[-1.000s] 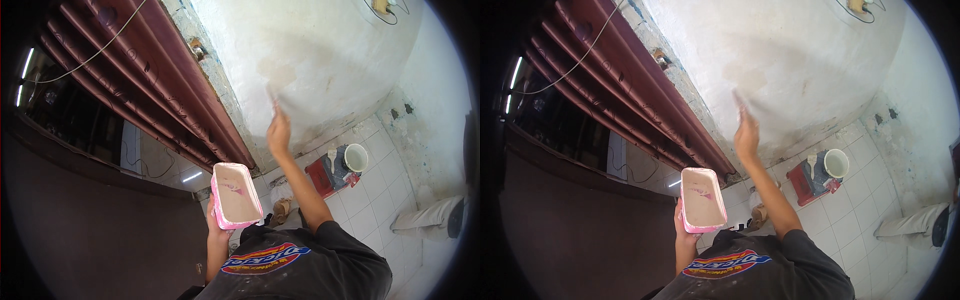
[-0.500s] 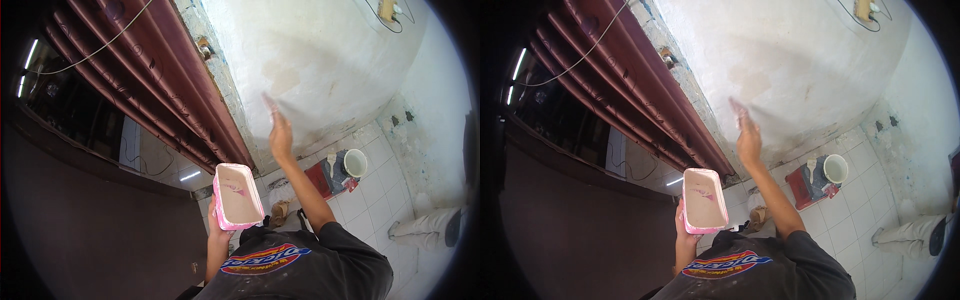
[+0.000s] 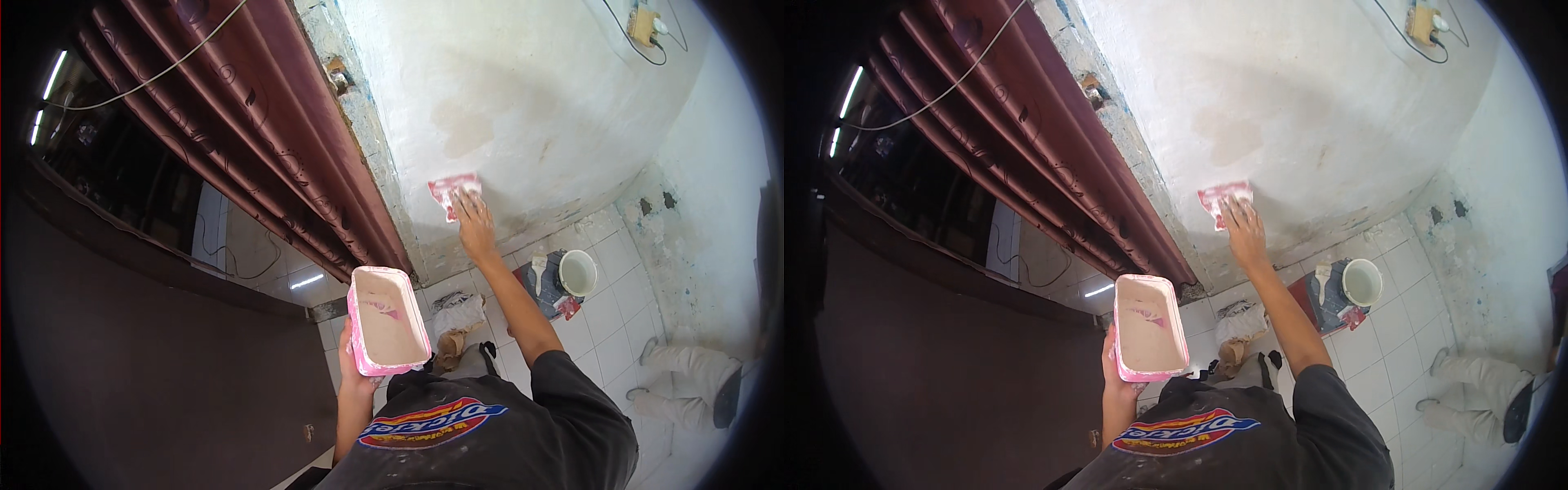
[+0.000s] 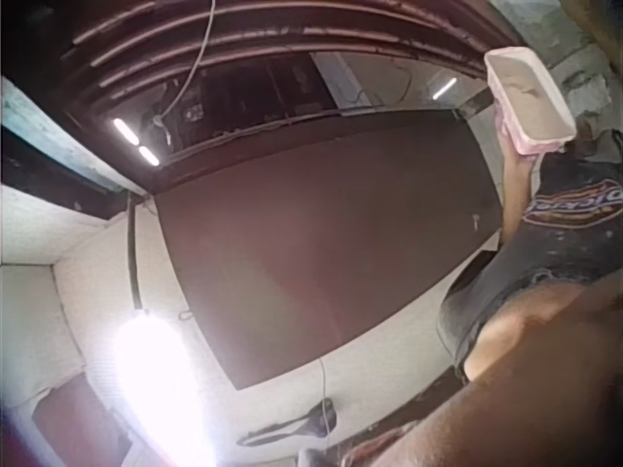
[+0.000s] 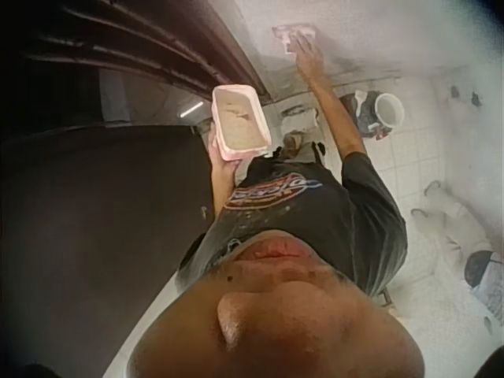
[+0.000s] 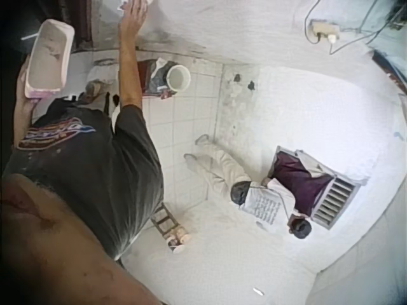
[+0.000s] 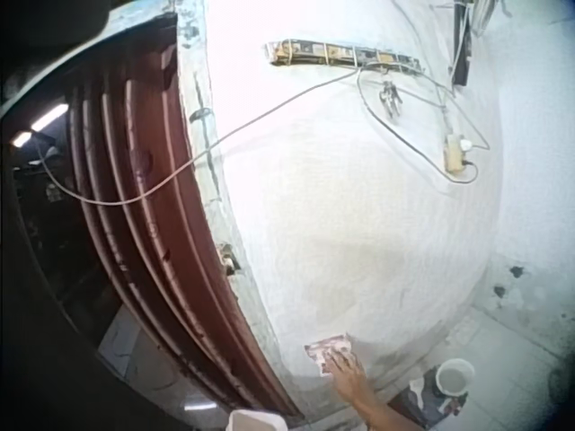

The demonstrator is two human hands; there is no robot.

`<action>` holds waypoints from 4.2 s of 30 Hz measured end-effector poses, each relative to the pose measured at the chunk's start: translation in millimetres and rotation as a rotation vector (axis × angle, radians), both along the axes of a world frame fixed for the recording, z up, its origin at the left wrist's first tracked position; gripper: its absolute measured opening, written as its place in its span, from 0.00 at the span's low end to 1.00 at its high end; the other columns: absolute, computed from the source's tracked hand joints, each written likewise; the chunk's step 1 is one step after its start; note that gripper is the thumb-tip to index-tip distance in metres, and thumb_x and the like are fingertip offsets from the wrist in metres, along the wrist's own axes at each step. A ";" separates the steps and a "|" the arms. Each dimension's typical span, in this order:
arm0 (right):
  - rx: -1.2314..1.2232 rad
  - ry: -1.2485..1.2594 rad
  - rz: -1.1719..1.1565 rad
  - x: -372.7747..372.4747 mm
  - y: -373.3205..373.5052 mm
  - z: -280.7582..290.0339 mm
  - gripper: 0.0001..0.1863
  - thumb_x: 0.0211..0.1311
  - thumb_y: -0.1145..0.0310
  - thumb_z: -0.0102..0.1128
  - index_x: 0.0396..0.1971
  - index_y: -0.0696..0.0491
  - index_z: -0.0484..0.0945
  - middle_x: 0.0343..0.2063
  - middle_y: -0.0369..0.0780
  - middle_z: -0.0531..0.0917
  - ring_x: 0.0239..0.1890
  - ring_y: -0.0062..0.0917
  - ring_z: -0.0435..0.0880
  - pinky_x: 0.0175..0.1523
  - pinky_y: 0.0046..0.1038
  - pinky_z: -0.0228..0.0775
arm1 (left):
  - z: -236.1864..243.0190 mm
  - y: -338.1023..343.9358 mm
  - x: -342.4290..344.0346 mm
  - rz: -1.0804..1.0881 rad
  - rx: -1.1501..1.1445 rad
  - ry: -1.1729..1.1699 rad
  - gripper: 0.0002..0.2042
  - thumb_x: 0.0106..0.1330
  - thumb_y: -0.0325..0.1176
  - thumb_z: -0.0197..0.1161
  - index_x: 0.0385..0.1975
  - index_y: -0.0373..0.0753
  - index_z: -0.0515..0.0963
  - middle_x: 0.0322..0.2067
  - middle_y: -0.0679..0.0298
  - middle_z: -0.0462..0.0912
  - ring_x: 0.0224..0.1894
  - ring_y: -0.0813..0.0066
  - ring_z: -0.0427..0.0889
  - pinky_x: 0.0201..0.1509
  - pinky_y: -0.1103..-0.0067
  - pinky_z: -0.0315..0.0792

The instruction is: The person applies wall filler to a wall using a scraper.

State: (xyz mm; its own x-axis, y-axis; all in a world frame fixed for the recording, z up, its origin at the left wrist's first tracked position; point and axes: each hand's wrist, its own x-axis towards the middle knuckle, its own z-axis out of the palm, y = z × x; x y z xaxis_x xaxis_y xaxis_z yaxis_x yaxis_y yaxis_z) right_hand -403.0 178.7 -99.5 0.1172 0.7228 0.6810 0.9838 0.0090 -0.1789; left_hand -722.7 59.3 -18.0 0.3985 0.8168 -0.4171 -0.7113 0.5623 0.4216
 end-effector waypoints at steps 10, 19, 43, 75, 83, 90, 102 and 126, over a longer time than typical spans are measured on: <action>0.030 1.759 0.508 -6.9 -71.9 74.3 0.12 0.67 0.75 0.52 0.49 0.62 0.72 0.42 0.37 0.81 0.45 0.17 0.80 0.49 0.22 0.70 | 23.6 4.2 36.0 0.136 0.143 -0.072 0.26 0.72 0.51 0.45 0.61 0.38 0.65 0.55 0.56 0.75 0.55 0.62 0.76 0.59 0.66 0.71; -0.131 1.883 0.724 5.9 -127.5 151.2 0.22 0.67 0.76 0.50 0.60 0.61 0.63 0.52 0.42 0.76 0.53 0.21 0.77 0.57 0.26 0.70 | 25.5 8.9 100.3 0.349 0.321 0.034 0.26 0.73 0.51 0.40 0.62 0.39 0.63 0.57 0.56 0.72 0.56 0.63 0.76 0.58 0.68 0.71; -0.239 2.057 0.788 73.1 -77.2 142.2 0.16 0.69 0.71 0.48 0.55 0.56 0.70 0.52 0.40 0.77 0.53 0.26 0.77 0.58 0.33 0.69 | 13.4 -47.3 150.9 0.553 0.242 0.070 0.24 0.74 0.47 0.40 0.65 0.42 0.57 0.59 0.57 0.69 0.59 0.64 0.72 0.62 0.67 0.69; -0.548 0.476 0.519 -20.2 -89.2 90.2 0.17 0.64 0.72 0.54 0.52 0.57 0.73 0.40 0.54 0.82 0.43 0.47 0.82 0.46 0.35 0.73 | 45.9 -40.9 71.8 0.478 0.257 -0.066 0.25 0.74 0.50 0.42 0.61 0.39 0.63 0.53 0.57 0.75 0.53 0.66 0.77 0.57 0.71 0.73; -0.376 0.556 0.671 -14.0 -77.9 225.0 0.14 0.63 0.68 0.57 0.46 0.58 0.75 0.30 0.49 0.83 0.30 0.38 0.83 0.37 0.30 0.72 | 63.5 -23.9 43.2 0.152 0.351 0.185 0.25 0.71 0.49 0.49 0.59 0.37 0.66 0.50 0.61 0.78 0.49 0.75 0.79 0.55 0.77 0.72; -0.552 0.185 0.656 -22.1 -65.2 238.3 0.16 0.63 0.66 0.56 0.46 0.59 0.75 0.31 0.53 0.82 0.33 0.47 0.80 0.40 0.39 0.70 | 82.2 -1.9 45.6 -0.034 0.338 0.259 0.25 0.69 0.47 0.54 0.58 0.35 0.66 0.49 0.62 0.78 0.48 0.79 0.80 0.52 0.81 0.73; -0.775 0.337 0.755 2.5 -51.1 188.0 0.18 0.61 0.67 0.58 0.47 0.62 0.75 0.37 0.53 0.82 0.39 0.40 0.81 0.46 0.35 0.71 | 60.4 28.4 49.2 -0.113 0.297 0.441 0.34 0.64 0.59 0.56 0.56 0.33 0.70 0.49 0.56 0.78 0.48 0.74 0.79 0.53 0.78 0.72; -1.143 1.738 0.896 2.4 -116.5 78.5 0.19 0.67 0.72 0.52 0.56 0.64 0.70 0.47 0.40 0.81 0.46 0.18 0.80 0.52 0.21 0.72 | 3.5 14.6 57.8 0.047 0.061 0.362 0.29 0.66 0.54 0.55 0.58 0.37 0.67 0.50 0.60 0.78 0.49 0.73 0.79 0.54 0.76 0.73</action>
